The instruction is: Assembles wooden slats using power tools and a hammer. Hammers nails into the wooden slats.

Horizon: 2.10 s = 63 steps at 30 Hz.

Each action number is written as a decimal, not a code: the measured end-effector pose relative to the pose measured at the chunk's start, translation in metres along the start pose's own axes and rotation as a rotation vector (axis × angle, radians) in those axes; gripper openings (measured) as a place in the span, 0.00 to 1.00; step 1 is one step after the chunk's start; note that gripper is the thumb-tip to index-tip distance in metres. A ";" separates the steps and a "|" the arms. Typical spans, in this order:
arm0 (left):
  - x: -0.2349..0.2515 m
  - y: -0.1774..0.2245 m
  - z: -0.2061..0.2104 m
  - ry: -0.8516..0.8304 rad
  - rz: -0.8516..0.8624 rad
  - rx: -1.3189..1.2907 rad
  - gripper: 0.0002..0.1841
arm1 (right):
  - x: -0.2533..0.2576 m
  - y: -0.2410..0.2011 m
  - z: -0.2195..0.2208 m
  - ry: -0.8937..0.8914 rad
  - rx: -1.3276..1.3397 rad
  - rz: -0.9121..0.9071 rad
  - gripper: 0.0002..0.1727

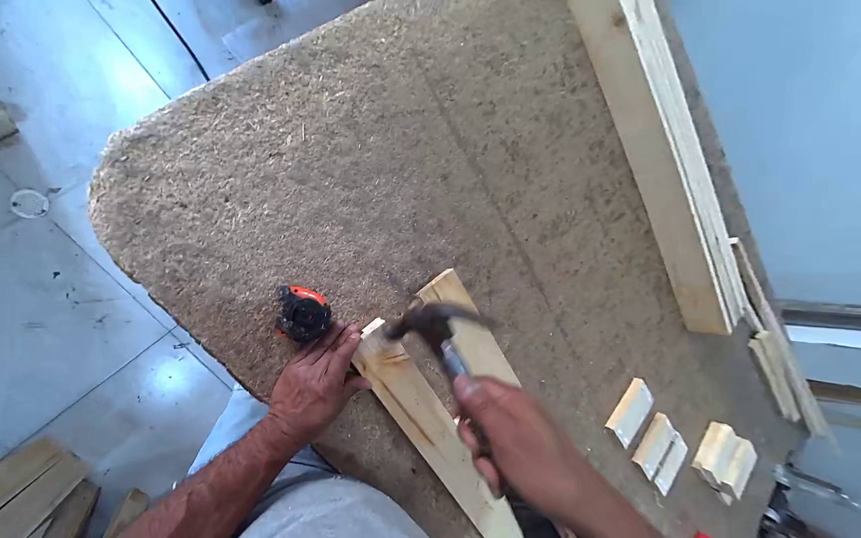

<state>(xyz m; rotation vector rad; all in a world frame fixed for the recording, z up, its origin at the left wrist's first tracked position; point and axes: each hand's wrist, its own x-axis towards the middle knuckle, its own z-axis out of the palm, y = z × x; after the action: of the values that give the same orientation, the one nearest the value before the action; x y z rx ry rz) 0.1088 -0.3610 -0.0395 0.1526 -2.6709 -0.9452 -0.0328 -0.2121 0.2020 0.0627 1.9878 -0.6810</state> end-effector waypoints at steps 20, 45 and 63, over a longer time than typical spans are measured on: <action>0.001 0.001 0.000 -0.025 0.005 0.029 0.44 | 0.012 0.039 0.030 0.052 -0.086 0.052 0.32; 0.001 -0.001 0.003 -0.045 0.017 0.095 0.41 | -0.007 0.024 0.034 0.341 0.077 -0.342 0.36; 0.004 -0.002 0.002 -0.078 0.030 0.095 0.39 | 0.010 0.113 0.067 0.342 -0.503 -0.179 0.46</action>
<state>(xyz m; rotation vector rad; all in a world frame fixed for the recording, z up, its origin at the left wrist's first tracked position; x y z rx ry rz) 0.1045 -0.3621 -0.0418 0.0980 -2.7826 -0.8319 0.0520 -0.1515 0.1211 -0.3245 2.4631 -0.2722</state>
